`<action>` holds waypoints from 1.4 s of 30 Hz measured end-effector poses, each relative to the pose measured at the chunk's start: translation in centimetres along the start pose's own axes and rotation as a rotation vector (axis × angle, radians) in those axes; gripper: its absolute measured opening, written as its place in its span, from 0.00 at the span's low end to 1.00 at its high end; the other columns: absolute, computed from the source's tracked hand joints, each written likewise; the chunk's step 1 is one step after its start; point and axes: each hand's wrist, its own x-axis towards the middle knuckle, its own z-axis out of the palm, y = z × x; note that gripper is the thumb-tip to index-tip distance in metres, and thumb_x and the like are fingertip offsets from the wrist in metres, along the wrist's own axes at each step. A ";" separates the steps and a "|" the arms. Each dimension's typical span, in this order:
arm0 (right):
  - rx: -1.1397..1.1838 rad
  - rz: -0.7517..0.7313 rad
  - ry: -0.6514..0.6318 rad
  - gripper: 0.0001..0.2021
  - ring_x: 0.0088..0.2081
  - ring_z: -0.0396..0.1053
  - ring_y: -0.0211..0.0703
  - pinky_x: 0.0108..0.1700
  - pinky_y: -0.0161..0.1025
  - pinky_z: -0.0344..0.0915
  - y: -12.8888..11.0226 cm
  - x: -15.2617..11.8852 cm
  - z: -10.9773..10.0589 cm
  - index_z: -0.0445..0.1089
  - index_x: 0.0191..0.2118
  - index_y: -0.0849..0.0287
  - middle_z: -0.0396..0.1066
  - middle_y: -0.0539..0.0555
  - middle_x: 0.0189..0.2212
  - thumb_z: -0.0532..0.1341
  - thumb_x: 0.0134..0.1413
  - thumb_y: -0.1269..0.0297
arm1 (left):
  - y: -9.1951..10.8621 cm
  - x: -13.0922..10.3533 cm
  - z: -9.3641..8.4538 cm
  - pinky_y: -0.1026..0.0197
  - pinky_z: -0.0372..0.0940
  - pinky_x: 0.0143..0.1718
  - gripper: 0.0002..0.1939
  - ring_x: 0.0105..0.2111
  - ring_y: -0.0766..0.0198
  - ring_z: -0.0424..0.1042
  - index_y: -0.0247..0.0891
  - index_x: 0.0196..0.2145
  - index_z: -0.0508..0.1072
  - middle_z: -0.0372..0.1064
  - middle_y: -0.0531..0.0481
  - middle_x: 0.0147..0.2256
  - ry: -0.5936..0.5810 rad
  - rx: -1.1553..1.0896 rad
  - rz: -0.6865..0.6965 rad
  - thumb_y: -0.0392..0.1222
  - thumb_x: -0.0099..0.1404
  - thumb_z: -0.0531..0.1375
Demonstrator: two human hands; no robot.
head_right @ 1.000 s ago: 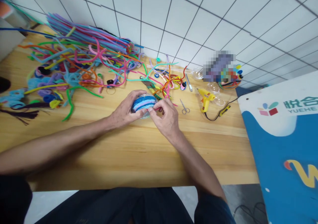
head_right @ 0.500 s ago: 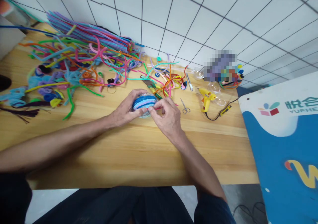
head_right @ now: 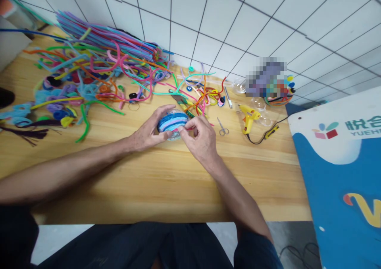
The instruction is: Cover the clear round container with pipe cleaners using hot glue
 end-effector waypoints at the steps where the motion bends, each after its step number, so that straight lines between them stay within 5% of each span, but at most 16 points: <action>1: 0.006 0.001 0.004 0.11 0.27 0.61 0.39 0.34 0.41 0.62 0.0 0.0 0.0 0.70 0.30 0.52 0.69 0.46 0.28 0.70 0.62 0.63 | 0.0 0.0 0.0 0.35 0.64 0.75 0.40 0.73 0.40 0.66 0.43 0.76 0.58 0.62 0.33 0.72 -0.001 -0.005 0.000 0.58 0.76 0.66; 8: 0.020 0.032 0.002 0.11 0.27 0.61 0.39 0.33 0.41 0.63 0.2 -0.1 0.2 0.70 0.30 0.52 0.69 0.46 0.28 0.70 0.62 0.61 | -0.6 0.1 -0.9 0.35 0.60 0.78 0.38 0.76 0.39 0.61 0.44 0.76 0.61 0.59 0.35 0.75 -0.065 -0.114 0.036 0.65 0.78 0.61; 13: 0.011 0.049 0.002 0.11 0.28 0.62 0.39 0.35 0.41 0.64 0.3 0.0 0.2 0.70 0.30 0.52 0.69 0.47 0.28 0.70 0.62 0.60 | -1.4 0.1 -0.5 0.30 0.57 0.79 0.43 0.79 0.35 0.56 0.46 0.76 0.59 0.55 0.31 0.77 -0.031 -0.060 0.077 0.60 0.73 0.69; 18: 0.019 0.067 -0.013 0.11 0.27 0.62 0.39 0.34 0.41 0.63 0.3 0.0 0.1 0.70 0.31 0.52 0.70 0.47 0.29 0.69 0.63 0.60 | -1.4 0.2 -0.2 0.32 0.59 0.78 0.41 0.78 0.37 0.59 0.46 0.75 0.60 0.59 0.31 0.75 -0.017 -0.022 0.089 0.57 0.73 0.70; 28: 0.028 0.088 -0.017 0.11 0.27 0.62 0.39 0.33 0.41 0.63 0.4 0.0 0.2 0.70 0.31 0.52 0.69 0.47 0.28 0.69 0.63 0.59 | -0.6 0.3 -1.2 0.32 0.57 0.80 0.38 0.79 0.37 0.57 0.46 0.75 0.63 0.58 0.34 0.77 -0.089 -0.111 0.016 0.68 0.78 0.59; 33: 0.033 0.086 -0.007 0.10 0.27 0.62 0.39 0.33 0.41 0.62 0.5 0.0 0.2 0.69 0.31 0.52 0.69 0.46 0.28 0.69 0.62 0.59 | -0.9 0.5 -1.0 0.30 0.57 0.79 0.42 0.79 0.36 0.58 0.44 0.75 0.61 0.58 0.30 0.76 -0.064 -0.030 0.055 0.64 0.73 0.67; 42: 0.040 0.084 -0.015 0.11 0.27 0.61 0.39 0.33 0.40 0.62 0.6 0.1 0.3 0.69 0.31 0.52 0.69 0.46 0.28 0.68 0.63 0.57 | -0.8 0.5 -0.7 0.34 0.63 0.76 0.38 0.74 0.39 0.65 0.43 0.73 0.62 0.63 0.32 0.72 -0.047 -0.009 0.058 0.62 0.75 0.67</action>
